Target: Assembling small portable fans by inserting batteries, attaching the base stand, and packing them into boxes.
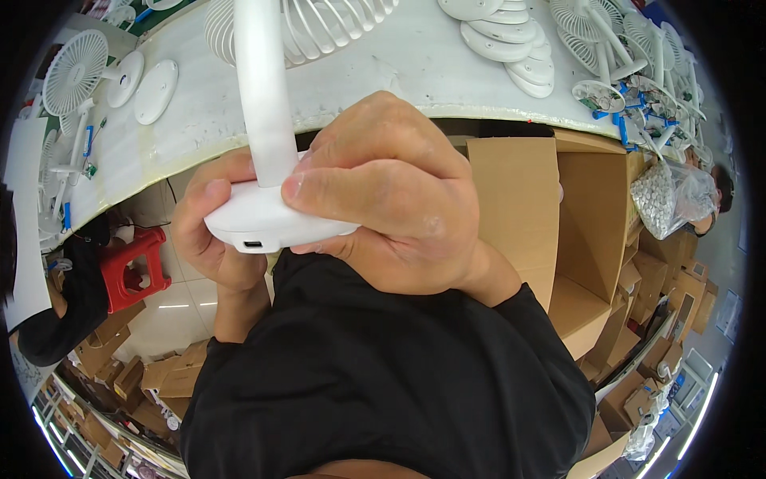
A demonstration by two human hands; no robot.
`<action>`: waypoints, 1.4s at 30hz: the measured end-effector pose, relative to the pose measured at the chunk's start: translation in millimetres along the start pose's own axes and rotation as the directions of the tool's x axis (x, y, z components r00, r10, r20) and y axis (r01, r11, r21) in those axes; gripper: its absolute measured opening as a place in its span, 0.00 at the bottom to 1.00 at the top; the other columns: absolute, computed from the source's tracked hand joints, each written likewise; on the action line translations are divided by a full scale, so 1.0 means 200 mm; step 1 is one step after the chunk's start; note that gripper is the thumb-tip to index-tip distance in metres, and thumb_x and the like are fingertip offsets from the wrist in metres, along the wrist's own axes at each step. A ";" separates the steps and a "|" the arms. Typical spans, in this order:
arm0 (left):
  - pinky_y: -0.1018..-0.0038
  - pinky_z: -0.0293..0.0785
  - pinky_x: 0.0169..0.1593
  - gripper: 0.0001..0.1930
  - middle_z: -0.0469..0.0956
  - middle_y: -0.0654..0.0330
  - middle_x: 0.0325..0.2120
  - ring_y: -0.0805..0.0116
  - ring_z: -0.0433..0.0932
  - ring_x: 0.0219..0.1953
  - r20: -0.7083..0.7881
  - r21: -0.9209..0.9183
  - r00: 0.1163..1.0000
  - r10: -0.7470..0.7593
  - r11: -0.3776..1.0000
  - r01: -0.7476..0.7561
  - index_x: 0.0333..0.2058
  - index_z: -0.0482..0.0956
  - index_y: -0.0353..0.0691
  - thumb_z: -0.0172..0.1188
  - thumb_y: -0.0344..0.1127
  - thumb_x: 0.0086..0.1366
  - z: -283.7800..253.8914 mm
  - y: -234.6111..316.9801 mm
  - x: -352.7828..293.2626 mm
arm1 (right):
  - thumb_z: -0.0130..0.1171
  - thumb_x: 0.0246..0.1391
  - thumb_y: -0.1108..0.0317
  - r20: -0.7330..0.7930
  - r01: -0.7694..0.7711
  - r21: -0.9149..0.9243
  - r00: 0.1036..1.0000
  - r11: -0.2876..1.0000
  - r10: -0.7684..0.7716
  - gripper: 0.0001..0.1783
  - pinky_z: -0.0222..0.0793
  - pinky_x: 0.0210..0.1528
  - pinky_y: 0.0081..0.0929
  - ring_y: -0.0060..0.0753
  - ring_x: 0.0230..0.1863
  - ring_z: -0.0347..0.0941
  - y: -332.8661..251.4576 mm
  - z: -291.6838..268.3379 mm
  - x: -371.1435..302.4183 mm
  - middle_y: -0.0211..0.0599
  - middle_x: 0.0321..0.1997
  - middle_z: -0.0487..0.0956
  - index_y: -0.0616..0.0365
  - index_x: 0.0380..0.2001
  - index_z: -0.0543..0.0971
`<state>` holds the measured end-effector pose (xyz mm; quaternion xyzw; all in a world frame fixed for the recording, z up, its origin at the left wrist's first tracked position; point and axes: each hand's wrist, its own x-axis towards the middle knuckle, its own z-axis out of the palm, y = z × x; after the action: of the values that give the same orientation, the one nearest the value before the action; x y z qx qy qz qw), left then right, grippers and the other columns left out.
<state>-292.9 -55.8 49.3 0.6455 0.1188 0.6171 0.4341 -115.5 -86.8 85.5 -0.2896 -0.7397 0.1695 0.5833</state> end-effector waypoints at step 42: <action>0.66 0.77 0.43 0.15 0.80 0.53 0.28 0.58 0.78 0.30 -0.279 -0.468 0.818 -0.503 0.815 0.342 0.31 0.78 0.37 0.47 0.40 0.71 0.18 0.10 0.05 | 0.67 0.39 0.78 -0.122 0.075 -0.119 0.988 0.990 -0.090 0.14 0.67 0.32 0.23 0.30 0.31 0.66 -0.05 0.07 0.02 0.35 0.36 0.72 0.54 0.33 0.82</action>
<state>-265.6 -75.7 76.2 0.3638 0.2183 0.6289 0.6515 -131.9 -90.1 90.8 -0.3019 -0.7208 0.0838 0.6183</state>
